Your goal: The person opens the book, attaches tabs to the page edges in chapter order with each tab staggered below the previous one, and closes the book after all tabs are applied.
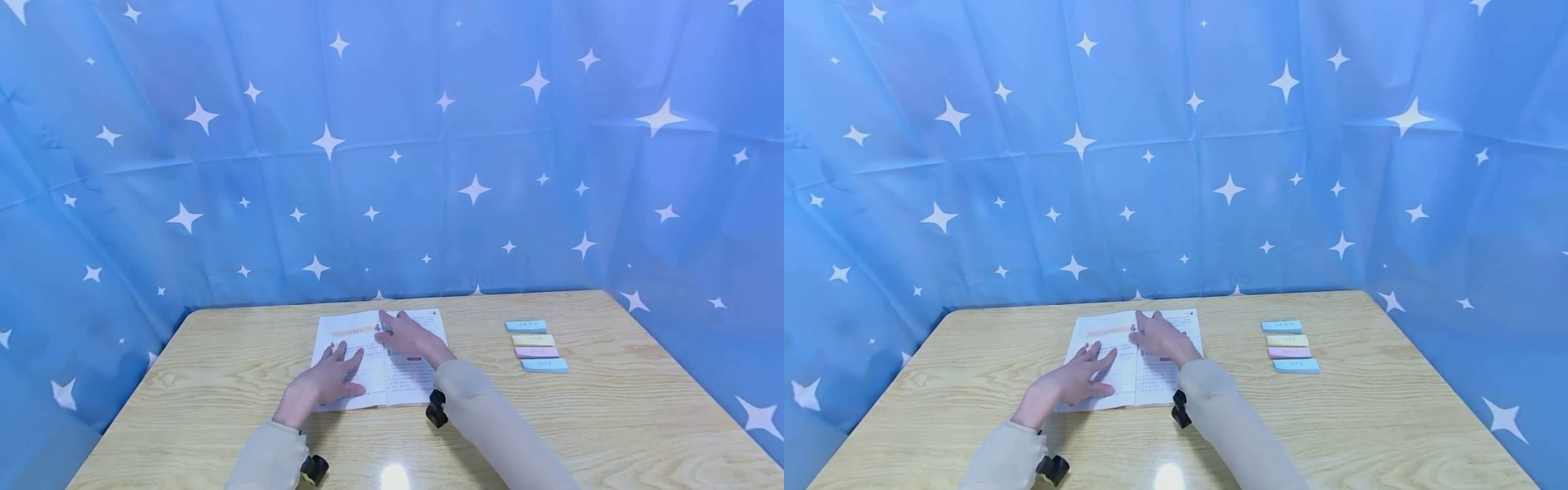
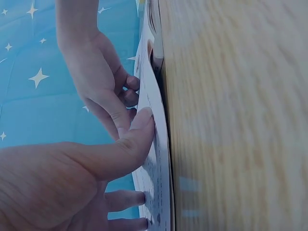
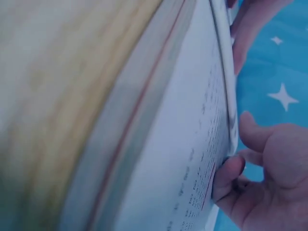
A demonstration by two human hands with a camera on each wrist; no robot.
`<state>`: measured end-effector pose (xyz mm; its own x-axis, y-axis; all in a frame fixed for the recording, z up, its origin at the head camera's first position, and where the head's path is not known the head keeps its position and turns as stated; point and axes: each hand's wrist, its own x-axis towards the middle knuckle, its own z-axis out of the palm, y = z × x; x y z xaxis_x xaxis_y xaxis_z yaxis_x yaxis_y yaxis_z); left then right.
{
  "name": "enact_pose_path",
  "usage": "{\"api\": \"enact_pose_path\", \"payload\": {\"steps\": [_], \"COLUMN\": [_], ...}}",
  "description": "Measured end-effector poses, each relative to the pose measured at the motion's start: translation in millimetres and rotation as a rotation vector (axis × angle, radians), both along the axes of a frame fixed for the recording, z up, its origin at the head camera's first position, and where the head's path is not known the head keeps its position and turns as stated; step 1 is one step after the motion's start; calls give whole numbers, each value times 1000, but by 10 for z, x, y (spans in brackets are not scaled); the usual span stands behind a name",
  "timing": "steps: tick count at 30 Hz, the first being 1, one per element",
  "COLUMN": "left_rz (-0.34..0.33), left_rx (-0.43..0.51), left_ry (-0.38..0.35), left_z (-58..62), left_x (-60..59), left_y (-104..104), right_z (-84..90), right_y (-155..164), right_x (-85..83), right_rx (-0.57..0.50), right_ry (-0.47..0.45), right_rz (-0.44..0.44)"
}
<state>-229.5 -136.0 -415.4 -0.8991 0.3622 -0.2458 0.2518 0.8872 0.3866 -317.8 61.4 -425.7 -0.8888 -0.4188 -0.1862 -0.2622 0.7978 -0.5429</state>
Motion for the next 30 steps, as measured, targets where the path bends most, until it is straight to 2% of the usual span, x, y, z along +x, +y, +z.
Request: {"api": "enact_pose_path", "payload": {"steps": [7, 17, 23, 27, 30], "left_rz": [0, 17, 34, 35, 40], "left_rx": [32, 18, -1, 4, -2], "left_ry": [-11, -13, -24, -21, -17], "left_z": [-11, -12, 2, 14, 15], "left_x": [7, -6, 14, 29, 36], "left_y": [-16, 22, 13, 7, 6], "right_z": [-65, -42, -30, -28, -12], "right_y": [-51, -44, -33, -5, 18], "right_x": [-59, -59, 15, 77, 132], "right_rx": [64, 144, 194, 249, 252], "right_ry": [2, 23, 50, 87, 94], "right_rz": [-54, -26, 39, 108, 156]}}
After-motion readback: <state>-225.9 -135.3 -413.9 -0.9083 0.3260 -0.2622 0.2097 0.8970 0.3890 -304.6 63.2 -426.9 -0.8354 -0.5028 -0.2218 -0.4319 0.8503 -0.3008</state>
